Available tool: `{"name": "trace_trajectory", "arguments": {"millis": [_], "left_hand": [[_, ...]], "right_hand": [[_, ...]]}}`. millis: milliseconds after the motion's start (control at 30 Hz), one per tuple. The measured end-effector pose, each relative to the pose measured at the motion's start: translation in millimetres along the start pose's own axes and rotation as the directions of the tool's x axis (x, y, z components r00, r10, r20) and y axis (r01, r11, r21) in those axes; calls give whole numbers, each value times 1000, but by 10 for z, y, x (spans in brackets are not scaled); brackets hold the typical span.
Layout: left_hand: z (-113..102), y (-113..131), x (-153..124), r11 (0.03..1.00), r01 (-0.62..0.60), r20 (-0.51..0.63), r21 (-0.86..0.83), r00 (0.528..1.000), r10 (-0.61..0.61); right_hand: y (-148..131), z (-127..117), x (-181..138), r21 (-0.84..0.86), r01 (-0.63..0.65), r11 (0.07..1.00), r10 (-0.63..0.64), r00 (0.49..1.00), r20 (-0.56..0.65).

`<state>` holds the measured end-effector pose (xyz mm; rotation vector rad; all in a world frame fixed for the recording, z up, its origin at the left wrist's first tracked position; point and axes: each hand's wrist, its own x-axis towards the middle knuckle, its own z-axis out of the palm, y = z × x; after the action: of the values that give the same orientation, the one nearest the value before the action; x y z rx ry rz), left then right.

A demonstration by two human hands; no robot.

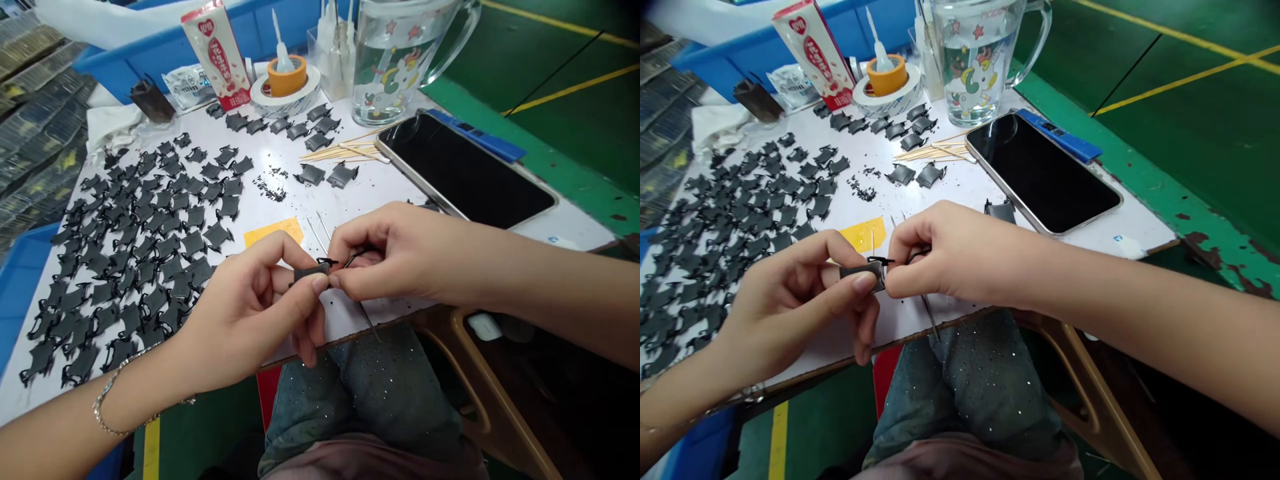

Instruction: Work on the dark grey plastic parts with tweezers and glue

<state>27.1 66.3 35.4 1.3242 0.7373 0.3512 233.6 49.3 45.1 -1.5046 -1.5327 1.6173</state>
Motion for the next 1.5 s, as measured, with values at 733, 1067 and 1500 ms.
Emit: {"name": "trace_trajectory", "arguments": {"millis": [733,1067,1500], "left_hand": [[-117,151,142,982,190,175,-18,967,-184],[-195,147,92,975,177,140,-136,978,-158],[-147,90,-182,267,-190,138,945,970,202]], "right_hand": [[64,23,35,-162,68,984,-60,997,49],[150,-237,85,-28,197,980,-189,964,186],[446,-108,168,-583,415,698,-665,677,-314]]}}
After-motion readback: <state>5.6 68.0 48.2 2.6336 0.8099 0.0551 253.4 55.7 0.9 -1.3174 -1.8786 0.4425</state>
